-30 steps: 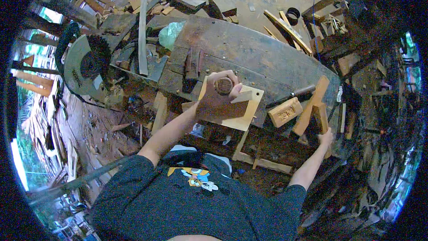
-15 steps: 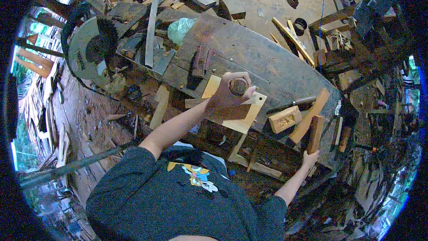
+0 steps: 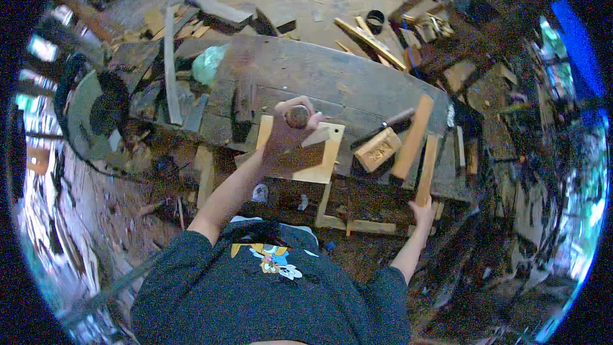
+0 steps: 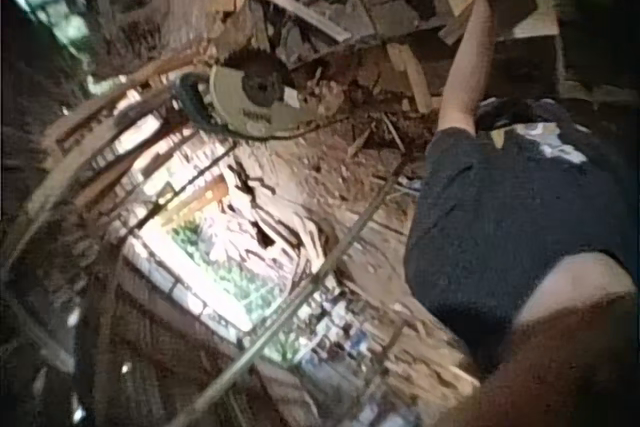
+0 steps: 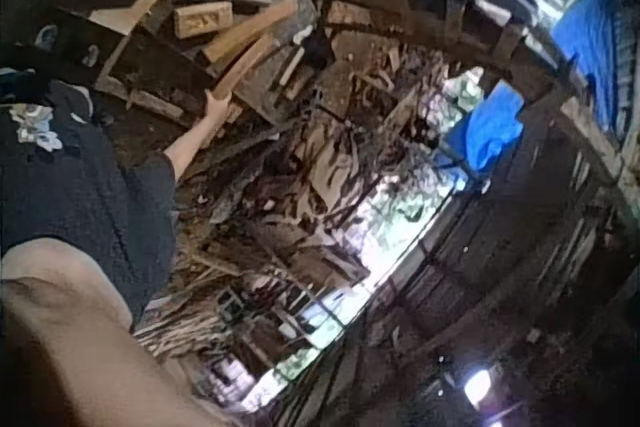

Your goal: The person shapes a piece of wood with a hand chisel, arranges wooden blocks on the workbench, and cuts into a wooden piece with a handsaw.

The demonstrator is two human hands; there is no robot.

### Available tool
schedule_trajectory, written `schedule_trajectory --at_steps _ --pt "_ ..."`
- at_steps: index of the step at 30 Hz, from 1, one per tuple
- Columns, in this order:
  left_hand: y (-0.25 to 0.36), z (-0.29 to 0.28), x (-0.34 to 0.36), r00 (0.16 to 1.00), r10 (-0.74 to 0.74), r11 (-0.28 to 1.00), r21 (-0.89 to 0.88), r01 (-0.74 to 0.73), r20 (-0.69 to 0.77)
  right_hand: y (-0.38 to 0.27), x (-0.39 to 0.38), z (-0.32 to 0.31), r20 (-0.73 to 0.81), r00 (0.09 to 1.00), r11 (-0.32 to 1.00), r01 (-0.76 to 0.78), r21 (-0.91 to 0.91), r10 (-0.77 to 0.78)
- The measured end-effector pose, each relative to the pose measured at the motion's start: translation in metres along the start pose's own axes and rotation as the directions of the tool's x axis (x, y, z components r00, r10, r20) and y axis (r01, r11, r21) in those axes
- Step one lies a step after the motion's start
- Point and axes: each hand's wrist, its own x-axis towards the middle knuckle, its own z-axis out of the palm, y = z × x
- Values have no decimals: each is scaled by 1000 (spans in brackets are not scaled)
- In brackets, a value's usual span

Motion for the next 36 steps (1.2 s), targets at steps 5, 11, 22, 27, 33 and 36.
schedule_trajectory --at_steps 5,11,22,27,33,36 --pt "-13 7 5 995 92 995 -30 -91 30 32 0 35 -75 996 867 -2 498 46" --pt "-16 9 12 995 96 993 65 -97 11 -47 -59 -17 -59 994 778 110 619 -94" --pt "-31 10 11 983 182 975 133 -180 2 -281 -202 -97 -383 574 627 779 -16 -724" --pt "-35 11 10 980 197 975 106 -196 4 -279 -213 -94 -505 728 537 684 494 -463" --pt "-31 7 14 973 75 997 17 -81 219 -271 -211 -81 -757 486 614 776 144 -437" --pt "-42 13 15 944 282 955 39 -292 171 -288 -218 -76 -682 420 564 825 13 -598"
